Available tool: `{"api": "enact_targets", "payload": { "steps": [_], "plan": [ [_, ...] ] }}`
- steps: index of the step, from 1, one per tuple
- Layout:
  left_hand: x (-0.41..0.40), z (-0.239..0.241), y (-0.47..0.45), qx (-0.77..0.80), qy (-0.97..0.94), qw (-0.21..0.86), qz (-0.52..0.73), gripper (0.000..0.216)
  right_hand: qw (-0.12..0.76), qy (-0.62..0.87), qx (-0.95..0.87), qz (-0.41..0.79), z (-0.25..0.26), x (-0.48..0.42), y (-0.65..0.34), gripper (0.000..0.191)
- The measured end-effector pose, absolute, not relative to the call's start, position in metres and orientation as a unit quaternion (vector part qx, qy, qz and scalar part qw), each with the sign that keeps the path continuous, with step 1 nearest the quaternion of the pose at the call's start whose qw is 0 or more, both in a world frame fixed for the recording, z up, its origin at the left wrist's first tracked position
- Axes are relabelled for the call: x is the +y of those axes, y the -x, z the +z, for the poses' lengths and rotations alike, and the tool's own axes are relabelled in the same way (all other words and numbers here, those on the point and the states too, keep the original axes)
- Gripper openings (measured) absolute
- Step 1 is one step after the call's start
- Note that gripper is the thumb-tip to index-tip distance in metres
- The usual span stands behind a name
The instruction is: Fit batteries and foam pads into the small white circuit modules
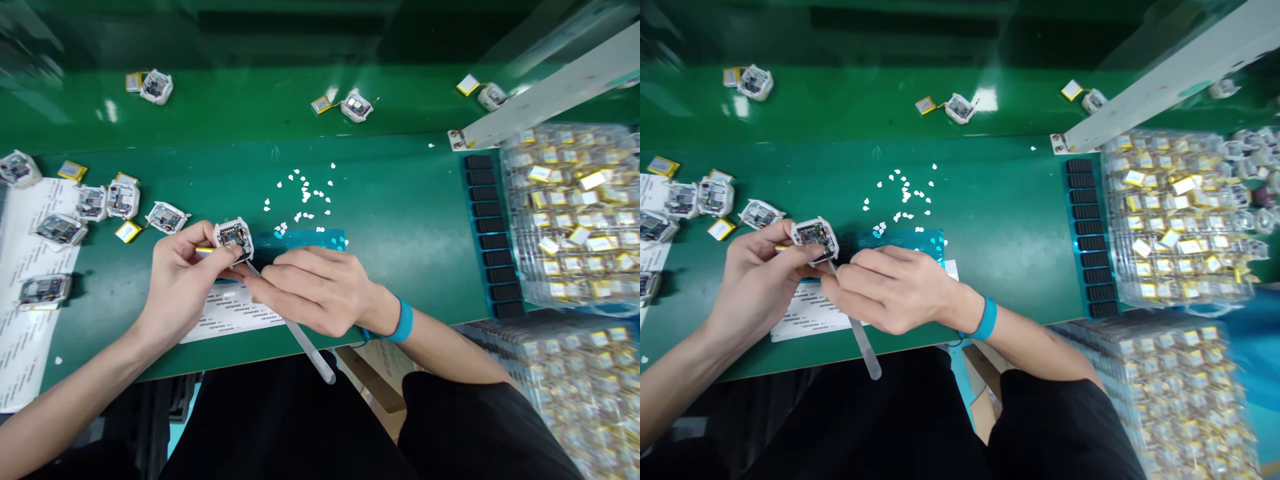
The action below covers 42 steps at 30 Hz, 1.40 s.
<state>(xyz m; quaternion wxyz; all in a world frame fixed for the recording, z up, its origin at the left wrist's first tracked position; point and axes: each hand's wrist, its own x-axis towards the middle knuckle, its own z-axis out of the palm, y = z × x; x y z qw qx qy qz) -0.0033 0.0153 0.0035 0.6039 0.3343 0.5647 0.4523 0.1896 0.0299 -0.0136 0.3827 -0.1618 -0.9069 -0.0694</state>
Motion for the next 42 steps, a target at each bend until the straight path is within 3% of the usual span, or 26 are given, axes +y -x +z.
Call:
{"api": "enact_targets", "payload": {
  "steps": [3, 7, 10, 22, 42],
  "plan": [
    [0.015, 0.0009, 0.0038, 0.566, -0.365, 0.576, 0.463, 0.01, 0.388, 0.188, -0.9, -0.062, -0.0164, 0.0296, -0.1885, 0.015],
    [0.0153, -0.0013, 0.0057, 0.548, -0.431, 0.522, 0.491, 0.035, 0.405, 0.214, -0.888, -0.042, -0.0188, 0.03, -0.1888, 0.022],
    [0.0155, -0.0014, 0.007, 0.551, -0.456, 0.497, 0.492, 0.03, 0.436, 0.21, -0.874, -0.029, -0.0191, 0.0301, -0.1896, 0.021],
    [0.0157, -0.0027, 0.0078, 0.519, -0.429, 0.567, 0.474, 0.03, 0.46, 0.245, -0.852, 0.055, -0.0198, 0.0316, -0.1889, 0.014],
    [0.0192, 0.0017, 0.0076, 0.489, -0.38, 0.645, 0.448, 0.033, 0.483, 0.242, -0.84, 0.045, -0.0203, 0.0339, -0.1926, 0.014]
  ]
}}
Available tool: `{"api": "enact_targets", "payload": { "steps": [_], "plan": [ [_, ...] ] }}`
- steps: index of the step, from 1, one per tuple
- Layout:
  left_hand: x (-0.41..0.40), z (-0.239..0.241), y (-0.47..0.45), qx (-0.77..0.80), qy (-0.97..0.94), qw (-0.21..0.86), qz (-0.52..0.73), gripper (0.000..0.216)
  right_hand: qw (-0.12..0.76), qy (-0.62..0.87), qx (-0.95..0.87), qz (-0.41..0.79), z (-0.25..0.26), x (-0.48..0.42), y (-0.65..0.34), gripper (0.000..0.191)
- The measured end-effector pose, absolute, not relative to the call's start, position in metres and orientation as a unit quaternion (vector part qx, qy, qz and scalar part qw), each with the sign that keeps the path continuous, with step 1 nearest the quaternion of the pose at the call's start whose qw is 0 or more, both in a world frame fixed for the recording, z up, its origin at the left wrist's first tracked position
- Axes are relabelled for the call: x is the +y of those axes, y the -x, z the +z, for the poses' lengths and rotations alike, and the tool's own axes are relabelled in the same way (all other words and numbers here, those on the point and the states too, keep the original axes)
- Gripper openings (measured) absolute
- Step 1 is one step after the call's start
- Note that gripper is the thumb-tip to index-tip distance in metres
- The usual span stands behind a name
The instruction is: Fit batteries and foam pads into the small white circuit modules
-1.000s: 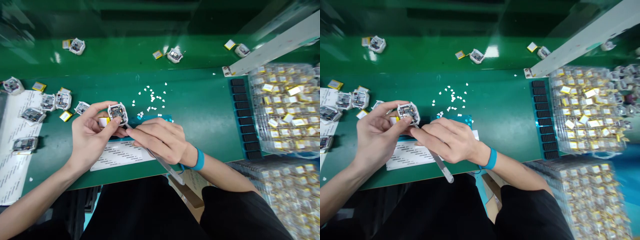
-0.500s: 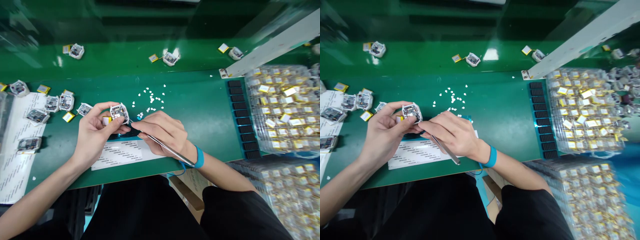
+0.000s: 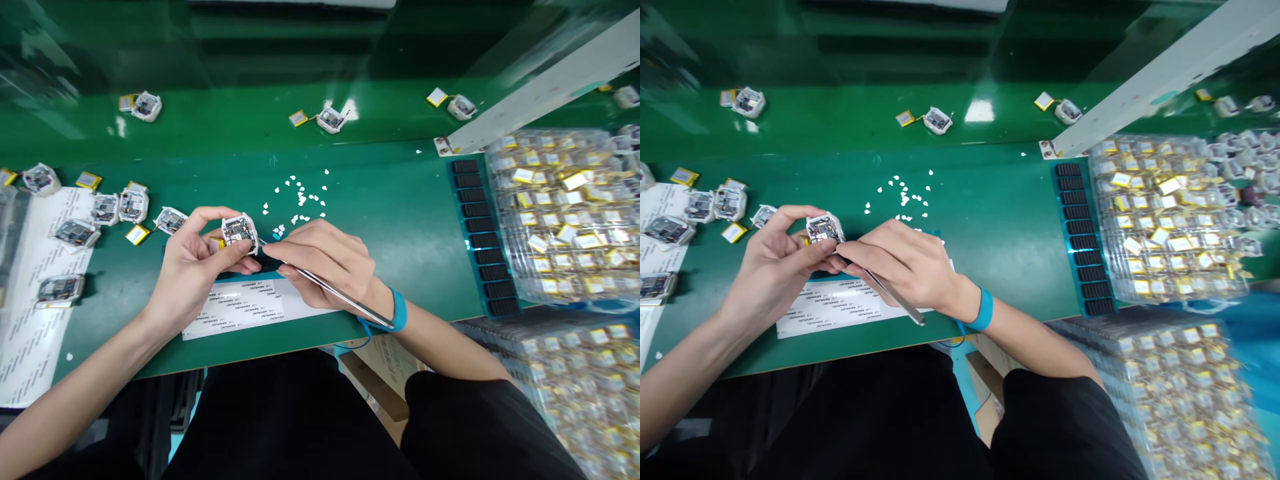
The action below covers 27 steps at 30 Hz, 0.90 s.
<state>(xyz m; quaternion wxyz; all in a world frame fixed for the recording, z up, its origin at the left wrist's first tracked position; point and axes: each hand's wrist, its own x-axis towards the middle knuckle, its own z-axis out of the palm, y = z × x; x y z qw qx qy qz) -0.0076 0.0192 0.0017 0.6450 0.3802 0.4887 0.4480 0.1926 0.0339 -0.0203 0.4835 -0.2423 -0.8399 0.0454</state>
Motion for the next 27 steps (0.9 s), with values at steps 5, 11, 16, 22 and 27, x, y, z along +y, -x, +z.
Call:
{"api": "enact_targets", "payload": {
  "steps": [5, 11, 16, 22, 27],
  "plan": [
    [0.0184, 0.0018, 0.0061, 0.498, -0.366, 0.637, 0.461, 0.028, 0.462, 0.232, -0.855, 0.025, -0.0196, 0.0347, -0.1947, 0.015],
    [0.0184, 0.0022, 0.0069, 0.509, -0.369, 0.626, 0.461, 0.022, 0.468, 0.228, -0.849, 0.09, -0.019, 0.0347, -0.1944, 0.016],
    [0.0159, 0.0038, 0.0057, 0.517, -0.392, 0.608, 0.457, 0.022, 0.474, 0.244, -0.802, 0.268, -0.0167, 0.0369, -0.1944, 0.016],
    [0.0138, 0.0031, 0.0056, 0.517, -0.408, 0.594, 0.461, 0.025, 0.449, 0.269, -0.802, 0.289, -0.0153, 0.0366, -0.195, 0.015],
    [0.011, 0.0024, 0.0048, 0.528, -0.432, 0.565, 0.464, 0.026, 0.463, 0.271, -0.785, 0.31, -0.0165, 0.0348, -0.1922, 0.016]
  ]
}}
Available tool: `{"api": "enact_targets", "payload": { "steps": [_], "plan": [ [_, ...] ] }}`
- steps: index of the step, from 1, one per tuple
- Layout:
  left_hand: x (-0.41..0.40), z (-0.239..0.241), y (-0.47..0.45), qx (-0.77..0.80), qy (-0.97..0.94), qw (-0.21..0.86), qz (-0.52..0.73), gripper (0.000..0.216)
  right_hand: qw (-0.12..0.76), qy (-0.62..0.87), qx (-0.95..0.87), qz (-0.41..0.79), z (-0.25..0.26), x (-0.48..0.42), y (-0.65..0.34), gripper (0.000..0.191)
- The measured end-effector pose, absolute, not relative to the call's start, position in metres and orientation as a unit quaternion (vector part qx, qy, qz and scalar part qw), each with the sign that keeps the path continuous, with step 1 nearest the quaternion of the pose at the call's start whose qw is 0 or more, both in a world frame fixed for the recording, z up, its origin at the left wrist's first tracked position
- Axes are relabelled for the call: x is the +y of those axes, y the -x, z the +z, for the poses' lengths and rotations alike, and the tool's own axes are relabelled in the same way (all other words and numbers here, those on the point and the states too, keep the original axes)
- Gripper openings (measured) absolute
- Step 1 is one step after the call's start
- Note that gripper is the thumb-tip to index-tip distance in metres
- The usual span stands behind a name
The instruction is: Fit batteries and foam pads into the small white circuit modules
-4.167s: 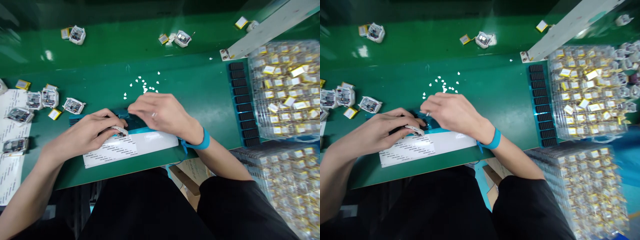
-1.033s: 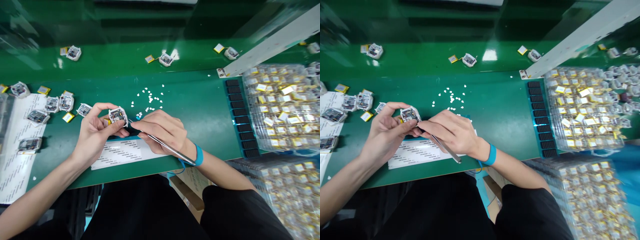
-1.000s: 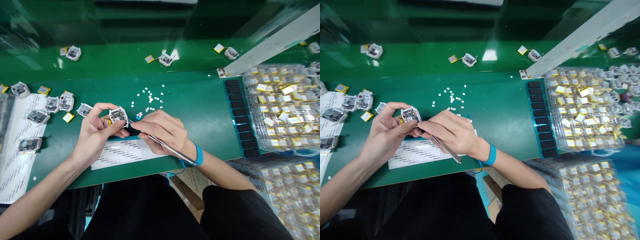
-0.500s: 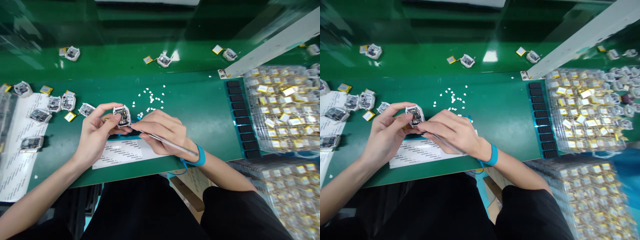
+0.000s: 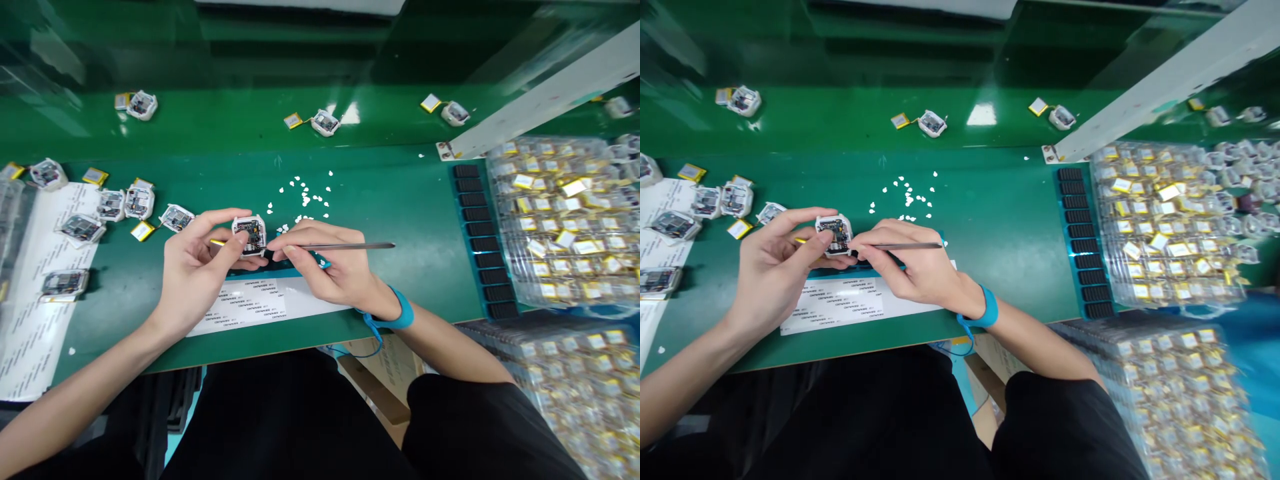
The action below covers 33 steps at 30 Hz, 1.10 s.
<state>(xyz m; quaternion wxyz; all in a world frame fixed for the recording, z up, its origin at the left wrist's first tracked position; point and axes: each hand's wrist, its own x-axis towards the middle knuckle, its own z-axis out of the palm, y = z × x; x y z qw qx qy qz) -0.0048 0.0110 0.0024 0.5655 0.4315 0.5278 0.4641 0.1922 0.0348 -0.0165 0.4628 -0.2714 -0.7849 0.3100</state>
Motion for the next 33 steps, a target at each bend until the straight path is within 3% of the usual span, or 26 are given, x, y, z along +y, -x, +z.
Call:
{"api": "enact_targets", "payload": {
  "steps": [8, 14, 33],
  "plan": [
    [0.0031, 0.01, -0.0032, 0.55, -0.488, 0.474, 0.485, 0.021, 0.458, 0.297, -0.751, 0.371, -0.0136, 0.0338, -0.1902, 0.019],
    [0.0042, 0.0104, -0.0002, 0.559, -0.493, 0.463, 0.479, 0.023, 0.506, 0.275, -0.743, 0.341, -0.0141, 0.0336, -0.1897, 0.02],
    [0.0019, 0.0099, 0.0, 0.556, -0.499, 0.474, 0.466, 0.023, 0.493, 0.257, -0.76, 0.336, -0.0159, 0.0327, -0.1893, 0.015]
  ]
}}
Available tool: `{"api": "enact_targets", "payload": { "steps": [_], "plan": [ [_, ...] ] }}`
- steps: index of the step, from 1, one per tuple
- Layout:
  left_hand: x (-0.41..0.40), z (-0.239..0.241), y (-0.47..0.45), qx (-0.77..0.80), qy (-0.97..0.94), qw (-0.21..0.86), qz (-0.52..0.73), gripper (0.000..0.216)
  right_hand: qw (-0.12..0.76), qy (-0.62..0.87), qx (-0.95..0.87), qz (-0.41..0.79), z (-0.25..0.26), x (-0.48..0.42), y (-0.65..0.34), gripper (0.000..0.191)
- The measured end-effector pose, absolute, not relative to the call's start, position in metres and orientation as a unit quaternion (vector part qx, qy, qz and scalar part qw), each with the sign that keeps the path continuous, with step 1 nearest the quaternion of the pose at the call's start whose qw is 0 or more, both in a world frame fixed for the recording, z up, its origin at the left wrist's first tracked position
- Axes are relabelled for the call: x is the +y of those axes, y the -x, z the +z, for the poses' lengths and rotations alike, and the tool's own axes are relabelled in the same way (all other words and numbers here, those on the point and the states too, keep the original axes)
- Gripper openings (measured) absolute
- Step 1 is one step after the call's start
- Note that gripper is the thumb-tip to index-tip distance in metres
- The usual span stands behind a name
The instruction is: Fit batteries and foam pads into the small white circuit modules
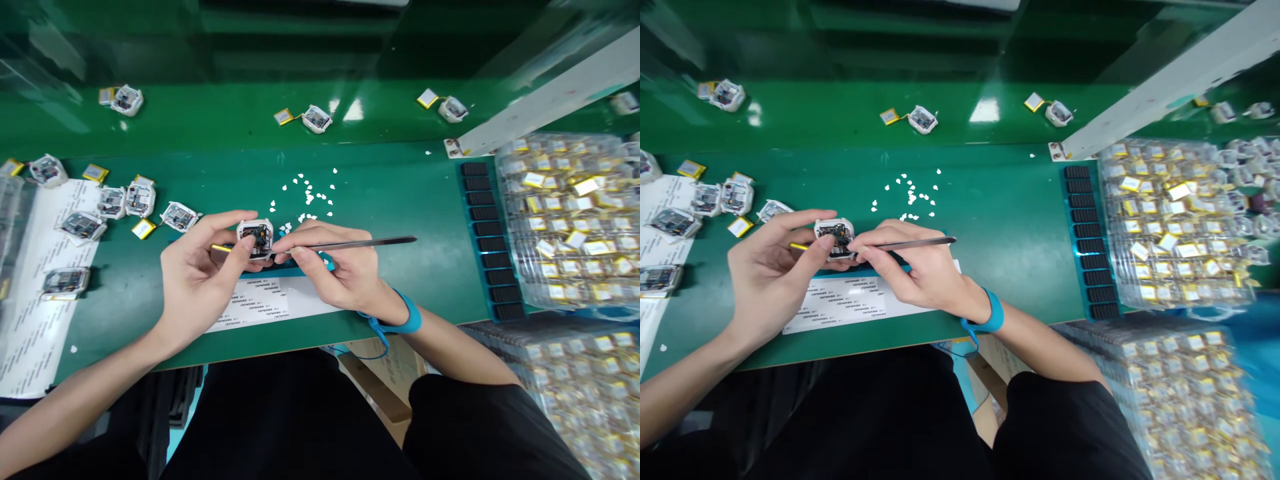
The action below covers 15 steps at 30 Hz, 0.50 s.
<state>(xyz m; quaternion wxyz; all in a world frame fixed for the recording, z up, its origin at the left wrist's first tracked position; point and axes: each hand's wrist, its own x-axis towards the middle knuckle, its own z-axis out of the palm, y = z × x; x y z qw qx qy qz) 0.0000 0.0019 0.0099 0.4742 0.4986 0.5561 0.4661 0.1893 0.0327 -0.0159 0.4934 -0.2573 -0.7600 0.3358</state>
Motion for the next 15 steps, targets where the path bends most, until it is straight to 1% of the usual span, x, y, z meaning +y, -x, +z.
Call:
{"api": "enact_targets", "payload": {
  "steps": [6, 15],
  "plan": [
    [0.0028, 0.0072, -0.0006, 0.552, -0.527, 0.437, 0.476, 0.024, 0.491, 0.273, -0.76, 0.328, -0.0152, 0.0316, -0.1894, 0.015],
    [0.0015, 0.0077, -0.0002, 0.551, -0.54, 0.421, 0.478, 0.023, 0.495, 0.268, -0.751, 0.345, -0.0152, 0.03, -0.1883, 0.016]
  ]
}}
